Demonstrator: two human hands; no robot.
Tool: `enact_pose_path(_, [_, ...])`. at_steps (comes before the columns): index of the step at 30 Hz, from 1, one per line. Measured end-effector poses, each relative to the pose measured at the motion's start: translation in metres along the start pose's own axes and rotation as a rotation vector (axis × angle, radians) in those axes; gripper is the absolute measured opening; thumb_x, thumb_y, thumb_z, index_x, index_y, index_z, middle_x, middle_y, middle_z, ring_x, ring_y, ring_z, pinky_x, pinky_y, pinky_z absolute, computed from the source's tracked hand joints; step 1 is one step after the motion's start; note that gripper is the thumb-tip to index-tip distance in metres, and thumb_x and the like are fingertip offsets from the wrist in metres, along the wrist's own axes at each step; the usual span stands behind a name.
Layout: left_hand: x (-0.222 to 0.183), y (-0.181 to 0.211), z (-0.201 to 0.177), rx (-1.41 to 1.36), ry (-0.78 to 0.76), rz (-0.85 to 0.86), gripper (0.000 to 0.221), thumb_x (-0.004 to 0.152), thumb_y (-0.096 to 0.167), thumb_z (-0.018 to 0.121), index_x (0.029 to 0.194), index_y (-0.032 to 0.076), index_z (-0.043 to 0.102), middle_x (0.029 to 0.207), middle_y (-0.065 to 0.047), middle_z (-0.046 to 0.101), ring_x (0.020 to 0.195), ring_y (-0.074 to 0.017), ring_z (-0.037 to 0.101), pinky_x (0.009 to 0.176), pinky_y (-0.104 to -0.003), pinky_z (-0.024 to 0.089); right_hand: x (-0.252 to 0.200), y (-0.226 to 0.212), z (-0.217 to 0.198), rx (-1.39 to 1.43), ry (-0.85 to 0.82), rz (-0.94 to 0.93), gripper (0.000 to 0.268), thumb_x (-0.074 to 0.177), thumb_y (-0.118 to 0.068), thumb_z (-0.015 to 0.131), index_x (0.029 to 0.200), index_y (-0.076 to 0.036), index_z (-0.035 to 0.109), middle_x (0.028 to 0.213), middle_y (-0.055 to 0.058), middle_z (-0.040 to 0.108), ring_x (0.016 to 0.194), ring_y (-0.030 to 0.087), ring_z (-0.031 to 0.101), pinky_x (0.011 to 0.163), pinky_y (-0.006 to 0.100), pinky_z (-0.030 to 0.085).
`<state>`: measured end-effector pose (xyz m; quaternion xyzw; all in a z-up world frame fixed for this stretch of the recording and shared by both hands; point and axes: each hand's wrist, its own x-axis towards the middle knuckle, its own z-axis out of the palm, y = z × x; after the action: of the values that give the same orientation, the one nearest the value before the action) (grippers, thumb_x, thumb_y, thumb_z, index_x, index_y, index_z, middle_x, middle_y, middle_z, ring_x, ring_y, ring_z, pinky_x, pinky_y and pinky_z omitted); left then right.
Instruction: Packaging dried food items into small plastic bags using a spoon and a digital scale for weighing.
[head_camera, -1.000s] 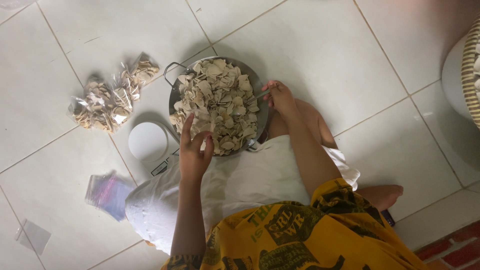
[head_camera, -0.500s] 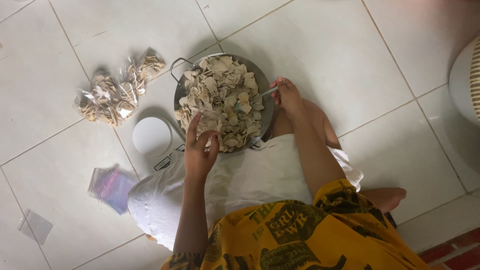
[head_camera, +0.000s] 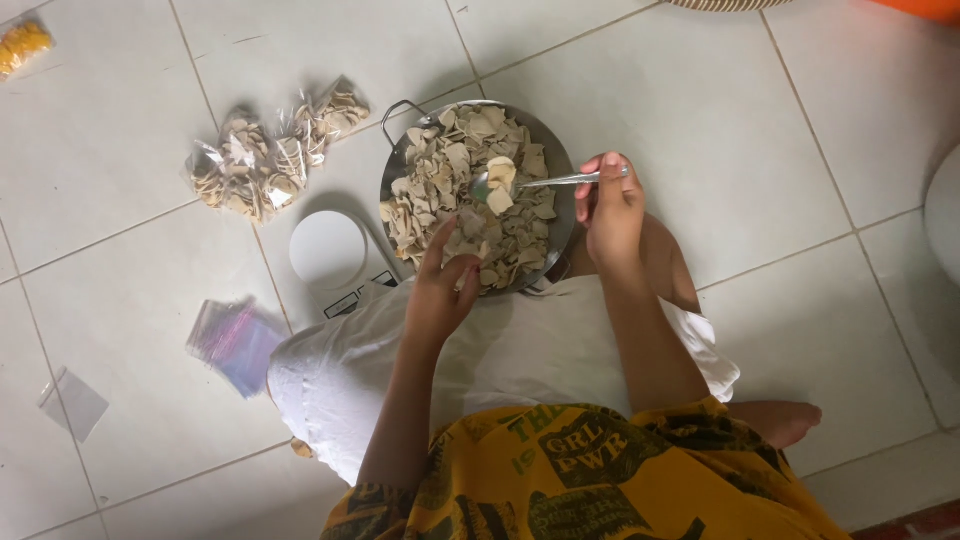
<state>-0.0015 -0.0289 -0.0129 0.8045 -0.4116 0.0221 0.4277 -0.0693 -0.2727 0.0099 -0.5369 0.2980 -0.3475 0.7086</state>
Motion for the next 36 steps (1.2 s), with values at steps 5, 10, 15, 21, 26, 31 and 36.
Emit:
enact_pose_path(5, [0.001,0.002,-0.002,-0.114,0.046,-0.05,0.011,0.091,0.006,0.07,0.097,0.013,0.076,0.153,-0.015,0.049,0.14,-0.037,0.051,0.112,-0.049,0.047,-0.02,0.016,0.015,-0.01,-0.211,-0.219,0.041,0.114,-0.031,0.039,0.097,-0.002,0.062,0.067,0.011,0.062,0.045,0.015,0.057,0.04,0.025,0.043])
enact_pose_path(10, [0.001,-0.001,-0.006,-0.133,0.118,-0.064,0.009,0.092,0.004,0.071,0.098,0.008,0.075,0.153,-0.02,0.049,0.138,-0.0423,0.051,0.111,-0.052,0.048,-0.024,0.023,0.009,-0.084,-0.318,-0.584,0.041,0.11,-0.027,0.046,0.094,0.004,0.068,0.069,0.014,0.066,0.046,0.022,0.062,0.04,0.03,0.049])
enact_pose_path(15, [0.001,0.007,-0.013,-0.1,0.135,-0.037,0.01,0.093,0.003,0.068,0.099,0.008,0.074,0.153,-0.023,0.047,0.138,-0.0451,0.05,0.108,-0.052,0.05,-0.008,0.032,-0.007,0.019,-0.13,-0.521,0.04,0.113,-0.028,0.039,0.101,0.003,0.062,0.07,0.016,0.062,0.046,0.02,0.058,0.041,0.028,0.045])
enact_pose_path(21, [-0.006,0.009,-0.016,-0.069,0.162,-0.035,0.009,0.095,0.003,0.066,0.098,0.006,0.074,0.153,-0.021,0.047,0.136,-0.0434,0.052,0.104,-0.053,0.055,0.015,0.036,-0.033,-0.139,0.039,-0.282,0.044,0.115,-0.038,0.036,0.104,-0.004,0.06,0.069,0.008,0.058,0.05,0.013,0.055,0.044,0.023,0.043])
enact_pose_path(26, [-0.008,0.008,-0.019,-0.045,0.144,-0.047,0.009,0.095,0.003,0.066,0.097,0.006,0.074,0.153,-0.021,0.046,0.134,-0.0435,0.054,0.098,-0.054,0.058,0.028,0.064,-0.049,-0.413,0.076,-0.189,0.04,0.117,-0.035,0.041,0.099,-0.007,0.065,0.068,0.006,0.06,0.05,0.013,0.055,0.047,0.023,0.044])
enact_pose_path(31, [-0.004,0.006,-0.023,-0.024,0.149,-0.043,0.008,0.095,0.003,0.067,0.098,0.006,0.074,0.154,-0.019,0.045,0.133,-0.0419,0.056,0.099,-0.052,0.058,0.039,0.078,-0.053,-0.509,0.035,-0.22,0.04,0.118,-0.033,0.042,0.101,-0.006,0.066,0.069,0.007,0.06,0.05,0.014,0.055,0.049,0.025,0.045])
enact_pose_path(36, [-0.005,0.005,-0.027,-0.046,0.16,-0.064,0.009,0.095,0.003,0.068,0.099,0.007,0.074,0.154,-0.018,0.046,0.132,-0.0408,0.057,0.097,-0.052,0.059,0.04,0.087,-0.045,-0.557,0.011,-0.233,0.04,0.119,-0.032,0.042,0.101,-0.006,0.066,0.07,0.009,0.062,0.049,0.014,0.055,0.049,0.026,0.045])
